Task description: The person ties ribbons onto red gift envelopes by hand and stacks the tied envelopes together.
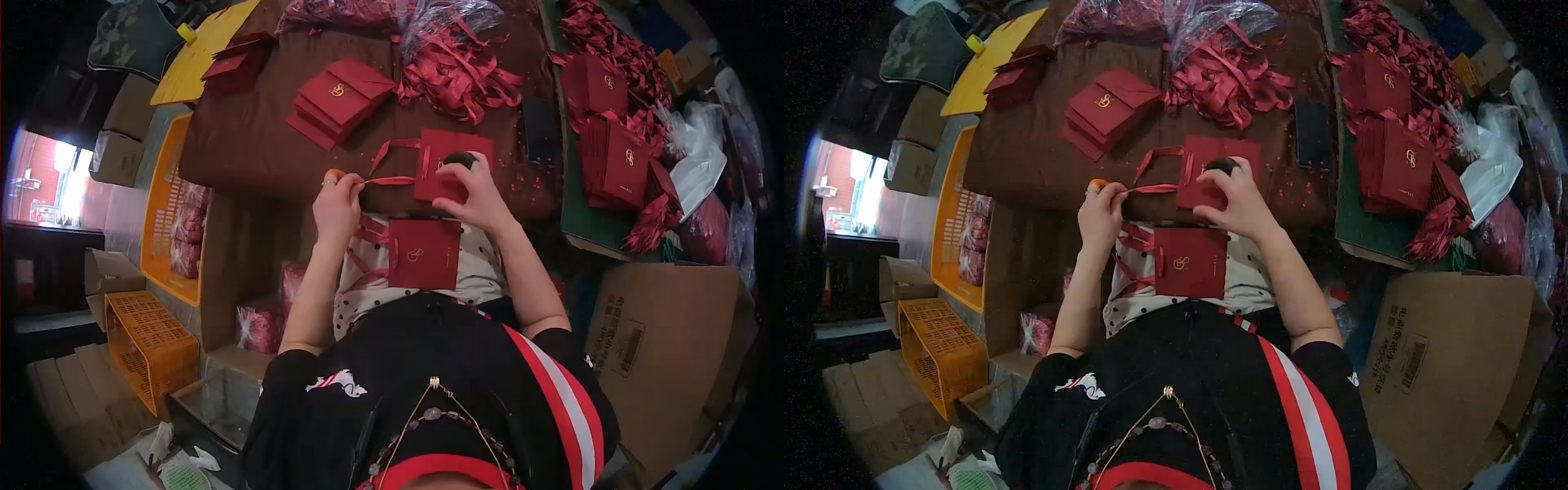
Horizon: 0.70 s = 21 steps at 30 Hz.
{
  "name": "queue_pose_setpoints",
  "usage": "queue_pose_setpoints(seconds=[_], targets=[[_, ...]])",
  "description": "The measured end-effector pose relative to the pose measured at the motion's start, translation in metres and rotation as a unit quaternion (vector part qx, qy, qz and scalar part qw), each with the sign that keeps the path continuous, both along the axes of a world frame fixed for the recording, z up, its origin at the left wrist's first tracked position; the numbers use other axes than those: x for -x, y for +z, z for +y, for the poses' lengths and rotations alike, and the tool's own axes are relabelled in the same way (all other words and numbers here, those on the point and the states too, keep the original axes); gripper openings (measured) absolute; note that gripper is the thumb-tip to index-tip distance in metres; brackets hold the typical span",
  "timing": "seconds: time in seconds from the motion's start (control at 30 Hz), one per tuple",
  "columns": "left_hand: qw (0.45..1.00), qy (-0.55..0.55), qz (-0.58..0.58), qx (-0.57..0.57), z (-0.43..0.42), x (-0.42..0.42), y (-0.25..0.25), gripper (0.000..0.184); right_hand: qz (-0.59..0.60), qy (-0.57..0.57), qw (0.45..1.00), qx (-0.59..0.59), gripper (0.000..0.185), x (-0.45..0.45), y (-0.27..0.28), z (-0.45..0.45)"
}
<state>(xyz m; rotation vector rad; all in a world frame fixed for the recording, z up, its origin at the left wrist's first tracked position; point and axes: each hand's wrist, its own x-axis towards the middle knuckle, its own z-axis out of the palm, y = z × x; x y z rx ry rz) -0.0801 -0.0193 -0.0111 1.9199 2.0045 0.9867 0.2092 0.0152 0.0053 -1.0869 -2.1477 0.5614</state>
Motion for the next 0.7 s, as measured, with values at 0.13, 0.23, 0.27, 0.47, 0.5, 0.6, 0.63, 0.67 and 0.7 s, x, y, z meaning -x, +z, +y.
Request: queue_pose_setpoints(seconds=[0.13,0.23,0.27,0.47,0.5,0.6,0.63,0.67,0.7], targets=[[0.999,-0.019,-0.014,-0.038,-0.004,0.0,0.003,0.012,-0.121,0.007,0.992,-0.039,0.057,-0.026,0.014,-0.018],[0.991,-0.039,-0.05,-0.118,-0.005,-0.008,0.025,0.01,-0.068,0.002,0.994,-0.089,0.042,-0.034,0.036,-0.023],[0.986,-0.035,-0.064,-0.147,-0.006,-0.01,0.037,0.009,-0.03,-0.005,0.995,-0.096,0.038,-0.036,0.051,-0.026],[0.976,0.06,0.028,-0.208,0.014,-0.027,0.064,0.03,0.134,-0.094,0.987,0.001,0.031,-0.023,0.054,0.009],[0.972,0.058,0.051,-0.224,0.016,-0.034,0.062,0.034,0.079,-0.1,0.992,0.008,0.032,-0.021,0.04,0.02],[0.978,-0.075,0.078,-0.178,0.019,-0.053,0.036,0.037,-0.057,-0.139,0.987,-0.06,0.029,-0.018,0.02,0.041],[0.983,-0.108,0.061,-0.137,0.017,-0.06,0.031,0.038,-0.083,-0.149,0.977,-0.131,0.029,-0.019,0.019,0.049],[0.984,-0.141,0.045,-0.095,0.015,-0.067,0.026,0.039,-0.127,-0.16,0.965,-0.162,0.033,-0.023,0.019,0.057],[0.987,-0.133,0.064,-0.065,0.016,-0.07,0.013,0.042,-0.159,-0.154,0.96,-0.173,0.034,-0.028,0.016,0.068]])
